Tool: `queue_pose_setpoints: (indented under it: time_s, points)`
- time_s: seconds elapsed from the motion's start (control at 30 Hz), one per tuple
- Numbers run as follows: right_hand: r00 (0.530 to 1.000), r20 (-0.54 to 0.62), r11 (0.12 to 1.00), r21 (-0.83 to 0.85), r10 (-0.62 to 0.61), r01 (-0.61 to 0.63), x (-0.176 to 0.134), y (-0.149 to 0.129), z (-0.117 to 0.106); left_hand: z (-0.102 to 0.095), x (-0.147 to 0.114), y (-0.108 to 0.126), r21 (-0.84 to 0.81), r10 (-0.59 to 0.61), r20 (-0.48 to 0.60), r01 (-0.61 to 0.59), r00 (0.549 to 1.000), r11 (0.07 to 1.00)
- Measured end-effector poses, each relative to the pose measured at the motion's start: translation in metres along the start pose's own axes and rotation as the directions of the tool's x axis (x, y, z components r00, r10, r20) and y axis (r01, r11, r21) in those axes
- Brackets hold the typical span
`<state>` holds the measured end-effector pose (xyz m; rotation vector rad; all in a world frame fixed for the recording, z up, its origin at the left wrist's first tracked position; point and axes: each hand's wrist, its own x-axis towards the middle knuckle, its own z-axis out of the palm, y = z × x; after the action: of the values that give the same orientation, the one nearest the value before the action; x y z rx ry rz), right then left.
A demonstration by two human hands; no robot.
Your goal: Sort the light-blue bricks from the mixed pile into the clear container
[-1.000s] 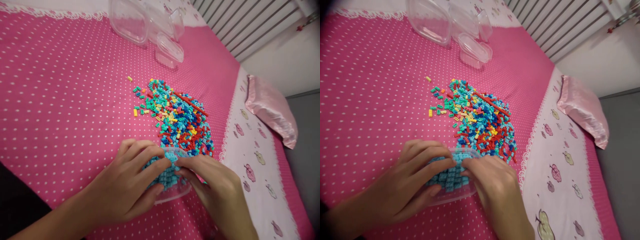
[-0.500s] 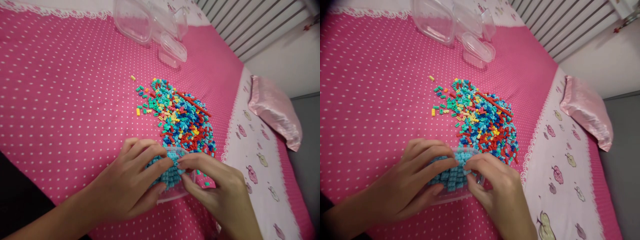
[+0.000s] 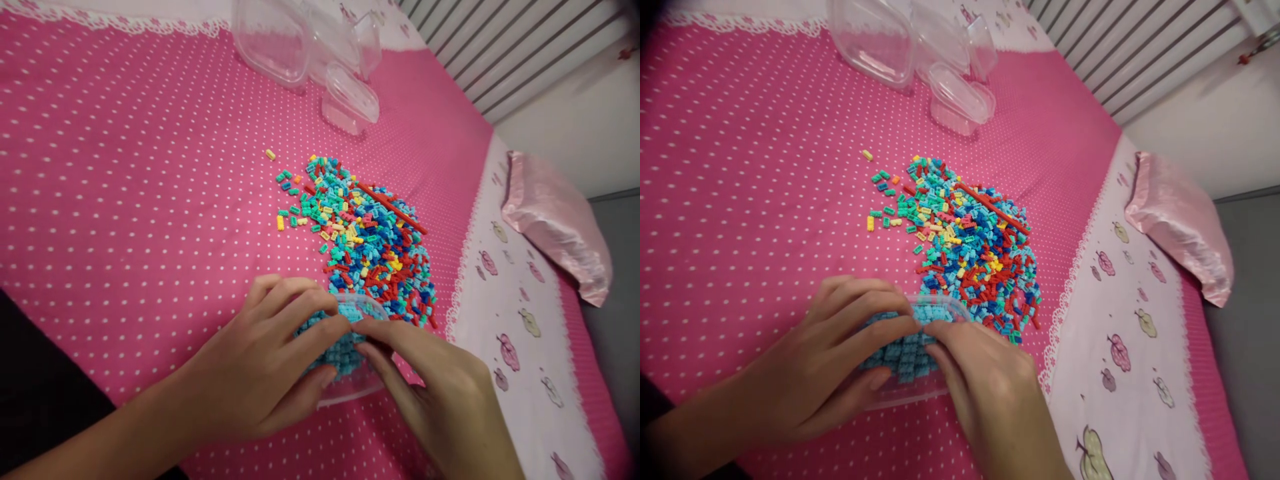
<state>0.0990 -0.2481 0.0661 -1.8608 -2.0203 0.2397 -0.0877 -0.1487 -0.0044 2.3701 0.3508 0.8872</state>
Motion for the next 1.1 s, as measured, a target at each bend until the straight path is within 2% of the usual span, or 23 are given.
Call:
queue_pose_setpoints:
  time_s: [0.2, 0.47, 0.63, 0.8, 0.93, 1.1]
  points:
    - [0.999, 0.049, 0.999, 0.052, -0.013, 0.010, -0.001, 0.002, -0.003, 0.000, -0.001, 0.000, 0.007, 0.000, -0.011, 0.000, 1.000, 1.000]
    - [0.999, -0.039, 0.999, 0.009, 0.033, -0.033, 0.001, -0.003, -0.003, 0.000, 0.000, 0.001, -0.005, 0.000, -0.012, 0.000, 1.000, 1.000]
    - [0.998, -0.043, 0.999, -0.009, 0.037, -0.037, -0.001, 0.001, -0.002, 0.001, 0.000, 0.000, -0.021, -0.002, -0.004, 0.002, 1.000, 1.000]
    - [1.000, 0.017, 1.000, -0.021, 0.005, -0.005, -0.001, 0.003, 0.002, 0.001, 0.001, 0.000, -0.020, -0.002, -0.001, 0.002, 1.000, 1.000]
    - [0.999, -0.045, 0.999, -0.051, 0.016, -0.018, 0.000, 0.002, 0.006, 0.000, 0.001, 0.001, -0.029, 0.004, 0.001, -0.004, 1.000, 1.000]
    - [0.999, 0.044, 0.998, -0.052, -0.028, 0.030, -0.001, 0.004, 0.007, 0.001, -0.001, 0.000, -0.031, 0.003, -0.008, -0.003, 1.000, 1.000]
